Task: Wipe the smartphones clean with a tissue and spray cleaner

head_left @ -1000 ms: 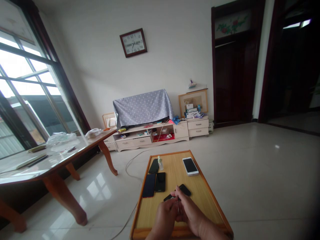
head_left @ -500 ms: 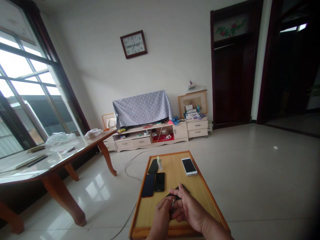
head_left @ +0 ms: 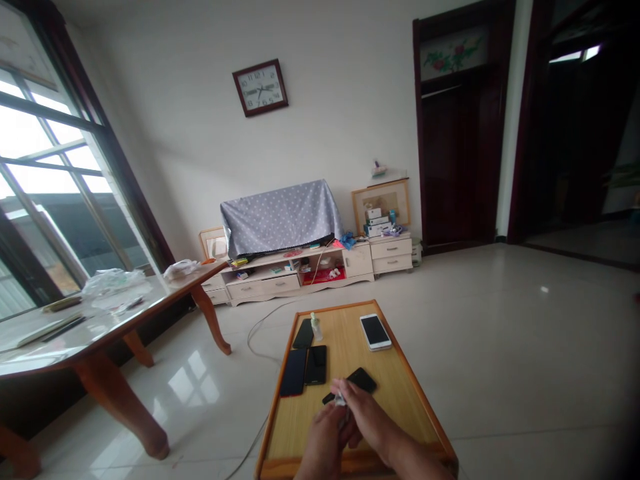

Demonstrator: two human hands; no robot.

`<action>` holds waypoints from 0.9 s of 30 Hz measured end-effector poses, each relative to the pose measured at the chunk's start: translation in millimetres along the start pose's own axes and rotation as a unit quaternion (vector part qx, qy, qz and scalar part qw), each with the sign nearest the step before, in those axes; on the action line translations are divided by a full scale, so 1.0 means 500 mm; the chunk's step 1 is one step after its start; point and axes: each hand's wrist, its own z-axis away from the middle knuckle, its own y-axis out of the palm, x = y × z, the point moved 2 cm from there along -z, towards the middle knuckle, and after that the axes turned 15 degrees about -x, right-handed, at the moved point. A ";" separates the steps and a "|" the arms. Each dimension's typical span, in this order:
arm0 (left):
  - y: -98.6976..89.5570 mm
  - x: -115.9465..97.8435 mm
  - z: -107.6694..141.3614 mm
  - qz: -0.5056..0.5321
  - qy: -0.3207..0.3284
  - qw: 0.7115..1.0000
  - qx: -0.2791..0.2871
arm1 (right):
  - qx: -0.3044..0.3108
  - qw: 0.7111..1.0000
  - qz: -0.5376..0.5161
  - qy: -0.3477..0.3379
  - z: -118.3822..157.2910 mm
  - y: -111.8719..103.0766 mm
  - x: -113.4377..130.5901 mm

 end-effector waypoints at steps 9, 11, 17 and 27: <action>-0.041 -0.009 -0.037 -0.105 0.098 0.982 -0.123 | -0.043 0.947 0.240 -0.210 0.008 -0.003 -0.006; -0.040 -0.016 -0.038 -0.128 0.135 0.973 -0.134 | -0.082 0.939 0.250 -0.223 0.004 -0.005 -0.009; -0.002 -0.011 -0.016 -0.123 0.165 0.977 -0.064 | -0.120 0.976 0.119 -0.140 -0.022 -0.003 -0.037; -0.052 0.011 -0.073 -0.315 0.301 0.896 -0.090 | -0.183 0.968 0.150 -0.088 -0.096 -0.074 -0.058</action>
